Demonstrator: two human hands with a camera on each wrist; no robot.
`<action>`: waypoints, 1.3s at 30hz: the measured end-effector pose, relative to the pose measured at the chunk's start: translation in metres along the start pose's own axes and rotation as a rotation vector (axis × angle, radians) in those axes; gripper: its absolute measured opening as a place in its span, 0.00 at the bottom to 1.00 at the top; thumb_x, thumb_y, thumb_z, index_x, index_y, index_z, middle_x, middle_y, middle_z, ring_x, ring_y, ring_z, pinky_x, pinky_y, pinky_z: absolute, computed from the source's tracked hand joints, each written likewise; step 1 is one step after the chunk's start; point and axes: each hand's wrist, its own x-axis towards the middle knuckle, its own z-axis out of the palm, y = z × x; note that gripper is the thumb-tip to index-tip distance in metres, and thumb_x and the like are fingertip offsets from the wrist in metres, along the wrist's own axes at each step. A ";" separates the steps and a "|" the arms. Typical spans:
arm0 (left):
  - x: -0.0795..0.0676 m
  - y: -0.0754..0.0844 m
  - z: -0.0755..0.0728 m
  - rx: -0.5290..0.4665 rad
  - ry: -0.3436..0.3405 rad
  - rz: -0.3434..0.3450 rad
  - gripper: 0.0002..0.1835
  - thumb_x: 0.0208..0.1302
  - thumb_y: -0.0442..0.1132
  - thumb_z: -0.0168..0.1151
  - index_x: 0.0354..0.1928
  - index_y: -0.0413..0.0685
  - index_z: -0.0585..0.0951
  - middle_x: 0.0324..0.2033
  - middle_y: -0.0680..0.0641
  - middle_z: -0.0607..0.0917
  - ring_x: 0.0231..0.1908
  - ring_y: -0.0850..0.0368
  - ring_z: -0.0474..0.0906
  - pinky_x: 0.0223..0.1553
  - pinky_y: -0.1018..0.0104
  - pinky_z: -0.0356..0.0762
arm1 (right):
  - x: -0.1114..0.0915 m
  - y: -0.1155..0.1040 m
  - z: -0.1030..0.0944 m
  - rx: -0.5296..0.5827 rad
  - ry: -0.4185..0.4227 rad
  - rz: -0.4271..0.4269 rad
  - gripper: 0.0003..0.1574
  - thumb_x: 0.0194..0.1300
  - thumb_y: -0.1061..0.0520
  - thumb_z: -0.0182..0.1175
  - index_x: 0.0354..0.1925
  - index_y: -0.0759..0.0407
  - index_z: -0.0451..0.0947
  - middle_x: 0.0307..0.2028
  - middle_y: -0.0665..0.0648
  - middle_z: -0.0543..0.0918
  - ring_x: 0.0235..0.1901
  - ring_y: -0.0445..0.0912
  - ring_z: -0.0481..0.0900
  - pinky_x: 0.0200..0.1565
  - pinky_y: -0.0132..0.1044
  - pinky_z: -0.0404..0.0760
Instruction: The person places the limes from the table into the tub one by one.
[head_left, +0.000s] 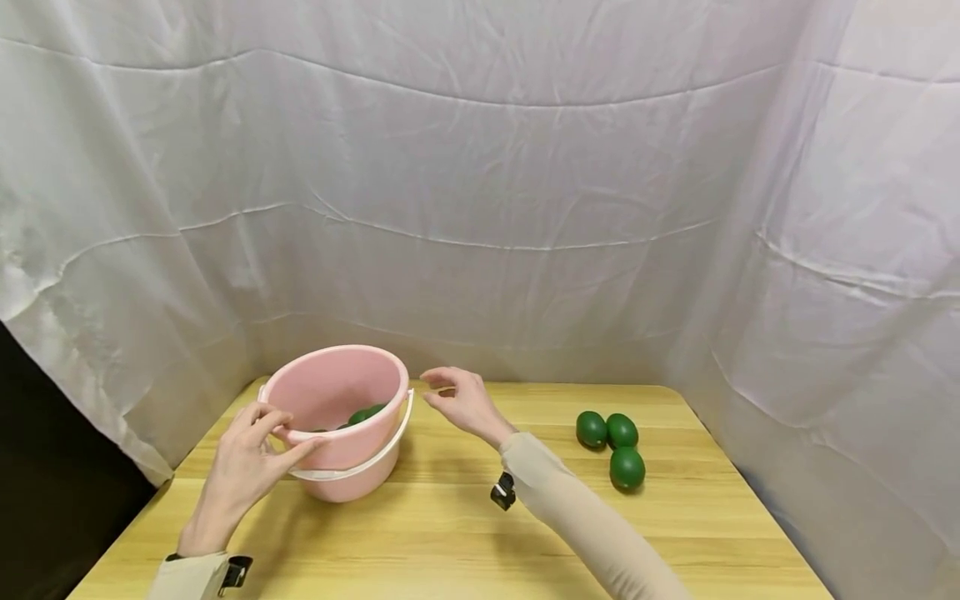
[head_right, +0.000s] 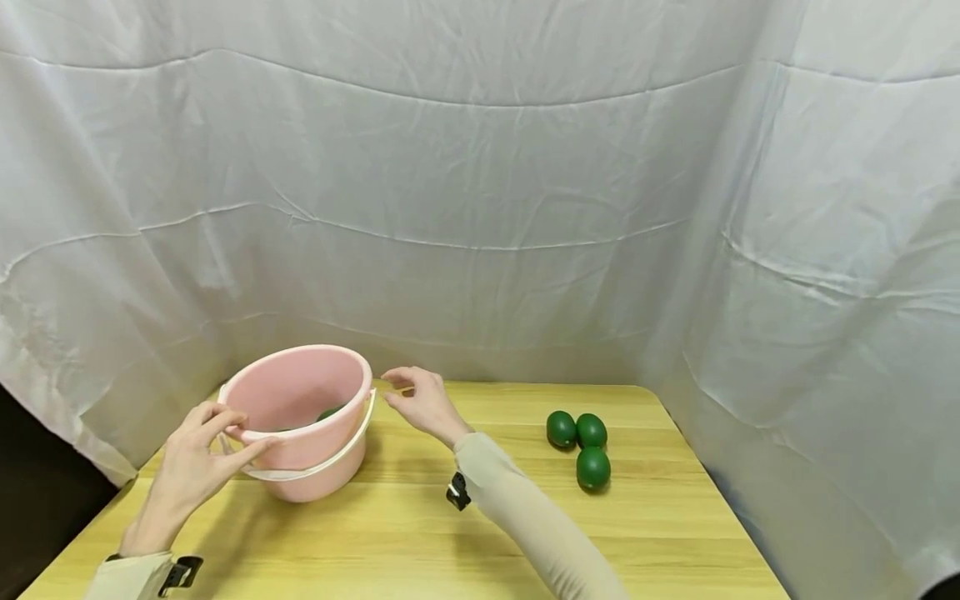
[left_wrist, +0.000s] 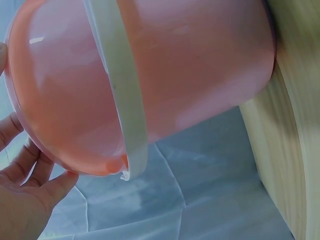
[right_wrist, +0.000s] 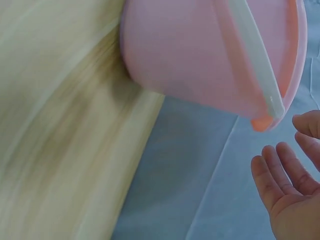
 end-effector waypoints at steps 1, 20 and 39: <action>0.000 -0.001 0.000 -0.003 -0.001 0.007 0.22 0.29 0.38 0.84 0.28 0.45 0.80 0.31 0.50 0.75 0.32 0.65 0.66 0.26 0.77 0.69 | -0.003 0.002 -0.001 0.000 0.005 0.003 0.19 0.64 0.60 0.63 0.54 0.61 0.79 0.52 0.61 0.83 0.51 0.52 0.82 0.54 0.46 0.82; 0.000 -0.003 0.002 -0.008 -0.003 0.047 0.19 0.31 0.37 0.83 0.26 0.46 0.81 0.33 0.47 0.75 0.29 0.60 0.67 0.26 0.78 0.67 | -0.057 0.045 -0.044 -0.030 0.130 0.141 0.16 0.65 0.60 0.64 0.52 0.57 0.81 0.51 0.58 0.84 0.52 0.52 0.82 0.54 0.46 0.81; -0.004 -0.002 -0.004 0.004 0.006 0.077 0.22 0.47 0.58 0.76 0.26 0.47 0.81 0.32 0.48 0.76 0.33 0.63 0.66 0.29 0.78 0.66 | -0.111 0.093 -0.116 -0.229 0.254 0.381 0.21 0.65 0.55 0.64 0.55 0.57 0.80 0.55 0.59 0.82 0.56 0.55 0.78 0.59 0.52 0.75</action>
